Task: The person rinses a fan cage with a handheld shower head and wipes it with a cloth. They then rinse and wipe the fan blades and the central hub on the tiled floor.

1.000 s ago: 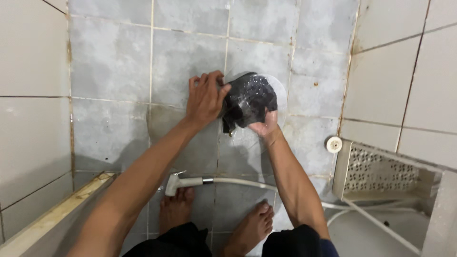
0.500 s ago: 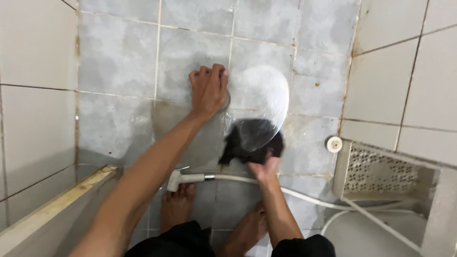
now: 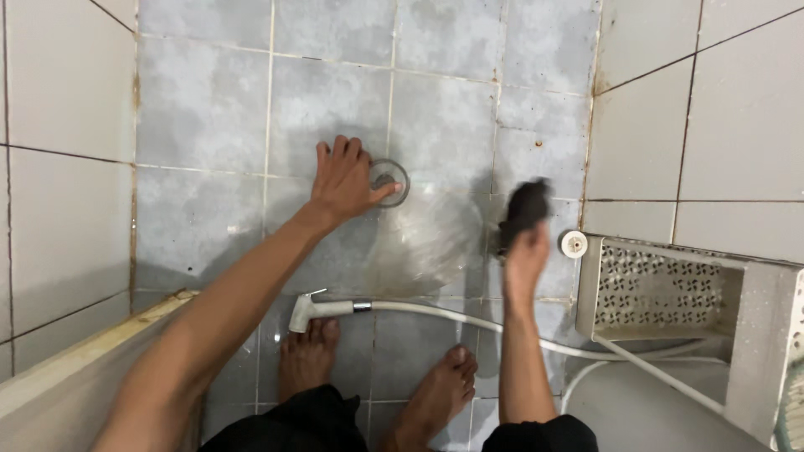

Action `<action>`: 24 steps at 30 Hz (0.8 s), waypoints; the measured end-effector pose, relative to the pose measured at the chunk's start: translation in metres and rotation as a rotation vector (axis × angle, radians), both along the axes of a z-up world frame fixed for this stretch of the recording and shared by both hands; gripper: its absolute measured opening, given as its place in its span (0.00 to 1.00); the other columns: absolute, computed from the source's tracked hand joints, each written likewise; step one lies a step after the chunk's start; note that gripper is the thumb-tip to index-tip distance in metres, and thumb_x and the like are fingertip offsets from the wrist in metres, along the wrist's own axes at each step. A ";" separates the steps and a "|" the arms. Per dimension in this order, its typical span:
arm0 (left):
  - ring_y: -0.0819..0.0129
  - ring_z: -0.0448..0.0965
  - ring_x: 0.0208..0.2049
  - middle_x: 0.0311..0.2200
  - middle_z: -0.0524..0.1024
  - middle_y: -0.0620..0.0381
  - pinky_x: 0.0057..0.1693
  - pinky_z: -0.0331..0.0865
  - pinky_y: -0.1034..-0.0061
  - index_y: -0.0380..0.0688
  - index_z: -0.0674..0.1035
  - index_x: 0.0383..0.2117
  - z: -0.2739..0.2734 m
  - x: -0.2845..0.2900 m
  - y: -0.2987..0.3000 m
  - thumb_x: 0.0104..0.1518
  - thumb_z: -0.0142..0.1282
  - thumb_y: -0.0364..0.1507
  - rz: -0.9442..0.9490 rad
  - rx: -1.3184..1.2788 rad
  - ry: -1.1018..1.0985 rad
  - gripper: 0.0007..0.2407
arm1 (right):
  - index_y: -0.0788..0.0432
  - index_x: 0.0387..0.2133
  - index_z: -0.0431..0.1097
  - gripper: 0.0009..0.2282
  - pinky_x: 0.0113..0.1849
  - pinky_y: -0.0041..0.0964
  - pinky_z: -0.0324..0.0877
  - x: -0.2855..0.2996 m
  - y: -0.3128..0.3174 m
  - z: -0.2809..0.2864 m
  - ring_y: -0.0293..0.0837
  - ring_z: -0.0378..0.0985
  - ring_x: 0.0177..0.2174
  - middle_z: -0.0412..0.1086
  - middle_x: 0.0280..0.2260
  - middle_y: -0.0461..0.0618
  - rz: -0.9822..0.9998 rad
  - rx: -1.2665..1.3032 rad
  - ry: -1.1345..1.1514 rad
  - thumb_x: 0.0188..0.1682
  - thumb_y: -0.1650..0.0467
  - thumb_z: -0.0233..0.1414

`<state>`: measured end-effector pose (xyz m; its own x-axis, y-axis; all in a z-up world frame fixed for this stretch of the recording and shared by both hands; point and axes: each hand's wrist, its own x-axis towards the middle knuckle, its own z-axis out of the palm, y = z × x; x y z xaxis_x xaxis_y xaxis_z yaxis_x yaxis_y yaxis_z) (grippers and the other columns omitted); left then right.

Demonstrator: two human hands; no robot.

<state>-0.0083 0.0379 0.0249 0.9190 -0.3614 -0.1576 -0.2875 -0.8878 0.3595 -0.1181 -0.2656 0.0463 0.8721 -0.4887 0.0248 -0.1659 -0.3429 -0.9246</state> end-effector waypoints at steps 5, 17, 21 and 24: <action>0.51 0.76 0.44 0.36 0.80 0.42 0.57 0.62 0.57 0.37 0.80 0.36 -0.010 -0.018 -0.009 0.59 0.52 0.50 0.196 -0.241 -0.097 0.24 | 0.68 0.36 0.73 0.10 0.58 0.69 0.48 0.034 0.091 -0.043 0.73 0.64 0.55 0.67 0.46 0.72 0.437 -0.927 0.057 0.49 0.70 0.55; 0.45 0.80 0.28 0.20 0.80 0.44 0.54 0.60 0.52 0.40 0.77 0.38 -0.015 -0.014 -0.006 0.68 0.38 0.42 0.200 -0.197 0.081 0.19 | 0.70 0.36 0.74 0.14 0.63 0.68 0.39 -0.008 0.097 -0.051 0.68 0.62 0.56 0.70 0.45 0.68 0.765 -0.883 0.036 0.41 0.70 0.55; 0.47 0.78 0.23 0.18 0.78 0.44 0.49 0.62 0.59 0.38 0.78 0.41 -0.025 -0.016 0.006 0.67 0.43 0.41 0.168 -0.319 0.028 0.17 | 0.72 0.31 0.73 0.15 0.61 0.69 0.40 0.020 0.107 -0.048 0.71 0.60 0.57 0.68 0.43 0.71 0.674 -0.913 0.090 0.43 0.67 0.58; 0.48 0.76 0.22 0.17 0.78 0.45 0.49 0.63 0.61 0.38 0.78 0.41 -0.029 -0.015 0.007 0.67 0.45 0.40 0.196 -0.329 -0.017 0.16 | 0.71 0.30 0.74 0.15 0.60 0.77 0.34 0.032 0.114 -0.045 0.70 0.61 0.56 0.69 0.40 0.70 0.673 -0.936 0.105 0.42 0.66 0.58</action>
